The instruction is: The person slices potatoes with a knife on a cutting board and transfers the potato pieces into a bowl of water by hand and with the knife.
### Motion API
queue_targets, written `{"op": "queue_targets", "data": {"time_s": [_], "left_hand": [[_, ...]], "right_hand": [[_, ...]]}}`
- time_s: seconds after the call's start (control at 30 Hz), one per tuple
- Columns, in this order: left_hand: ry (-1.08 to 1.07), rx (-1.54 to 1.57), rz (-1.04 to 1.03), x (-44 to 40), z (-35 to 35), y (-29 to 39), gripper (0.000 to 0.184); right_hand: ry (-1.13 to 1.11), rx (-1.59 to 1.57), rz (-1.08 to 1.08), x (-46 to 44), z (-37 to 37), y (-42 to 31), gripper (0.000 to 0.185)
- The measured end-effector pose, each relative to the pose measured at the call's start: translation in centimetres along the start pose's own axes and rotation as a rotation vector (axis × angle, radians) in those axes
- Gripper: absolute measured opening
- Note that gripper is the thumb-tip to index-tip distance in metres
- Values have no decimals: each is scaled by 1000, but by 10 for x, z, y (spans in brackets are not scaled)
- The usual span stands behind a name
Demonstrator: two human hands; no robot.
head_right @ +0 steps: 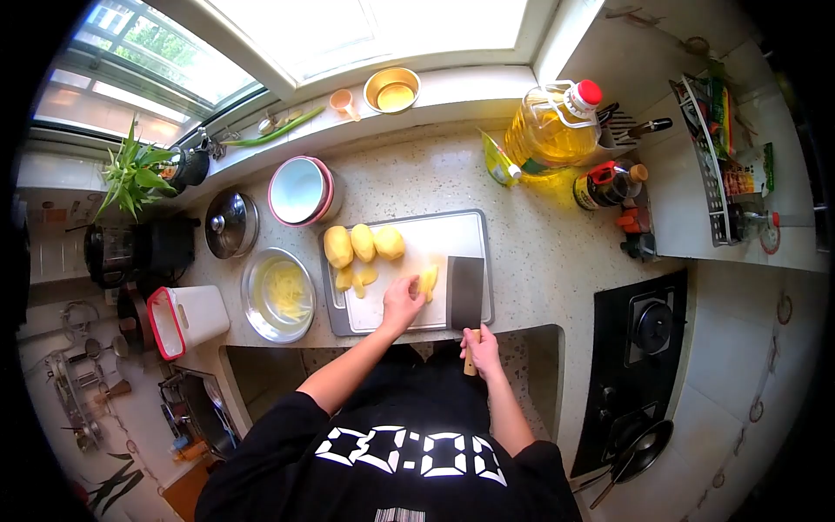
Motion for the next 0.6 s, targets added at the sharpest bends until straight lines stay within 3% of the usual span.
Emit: {"op": "queue_targets", "data": {"time_s": [0.6], "left_hand": [[-11,64,36,-6,-2,8,29]], "right_hand": [[-131,-17,-79,3,-50,30,26]]}}
Point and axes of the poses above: each hand's wrist, its own x-axis away from the middle knuckle, its own z-axis out of the back of the hand, y = z × x, the point moved 7 cm from there along -x, towards the middle knuckle, and after that the axes turned 15 degrees about y, right-handed, at the moved point
